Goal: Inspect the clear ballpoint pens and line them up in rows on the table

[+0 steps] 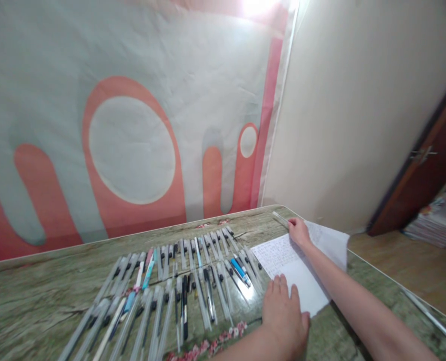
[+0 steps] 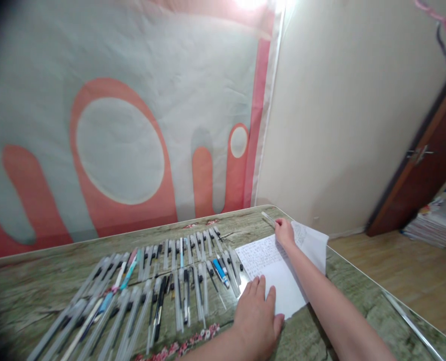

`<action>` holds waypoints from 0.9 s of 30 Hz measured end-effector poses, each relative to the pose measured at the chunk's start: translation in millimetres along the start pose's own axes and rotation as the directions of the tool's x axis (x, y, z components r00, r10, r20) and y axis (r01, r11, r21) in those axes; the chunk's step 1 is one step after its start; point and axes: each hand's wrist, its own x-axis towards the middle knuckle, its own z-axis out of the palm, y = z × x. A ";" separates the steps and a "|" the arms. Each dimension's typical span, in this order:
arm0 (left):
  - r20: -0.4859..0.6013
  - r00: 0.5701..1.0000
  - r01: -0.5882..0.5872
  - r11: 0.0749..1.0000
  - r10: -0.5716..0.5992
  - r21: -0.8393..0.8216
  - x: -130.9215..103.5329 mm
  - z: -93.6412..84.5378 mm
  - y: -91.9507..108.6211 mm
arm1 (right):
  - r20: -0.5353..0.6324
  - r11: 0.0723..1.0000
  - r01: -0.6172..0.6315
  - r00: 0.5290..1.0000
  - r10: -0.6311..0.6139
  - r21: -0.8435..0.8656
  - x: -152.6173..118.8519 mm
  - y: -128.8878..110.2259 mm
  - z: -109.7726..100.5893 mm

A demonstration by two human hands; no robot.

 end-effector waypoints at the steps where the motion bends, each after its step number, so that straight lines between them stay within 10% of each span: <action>1: 0.005 1.000 -0.001 1.000 0.001 -0.002 -0.2 -0.8 0.2 | 0.007 0.997 0.009 1.000 -0.008 -0.081 3.7 5.3 2.1; 11: 0.043 0.999 -0.003 1.000 0.005 -0.031 -0.2 -1.6 0.6 | -0.017 0.875 -0.116 0.992 0.123 -0.471 17.1 15.6 15.3; 27: 0.083 0.994 -0.076 0.997 0.077 -0.019 -15.2 -3.2 12.8 | -0.192 0.910 -0.009 0.978 -0.078 -0.415 -5.4 3.4 -12.3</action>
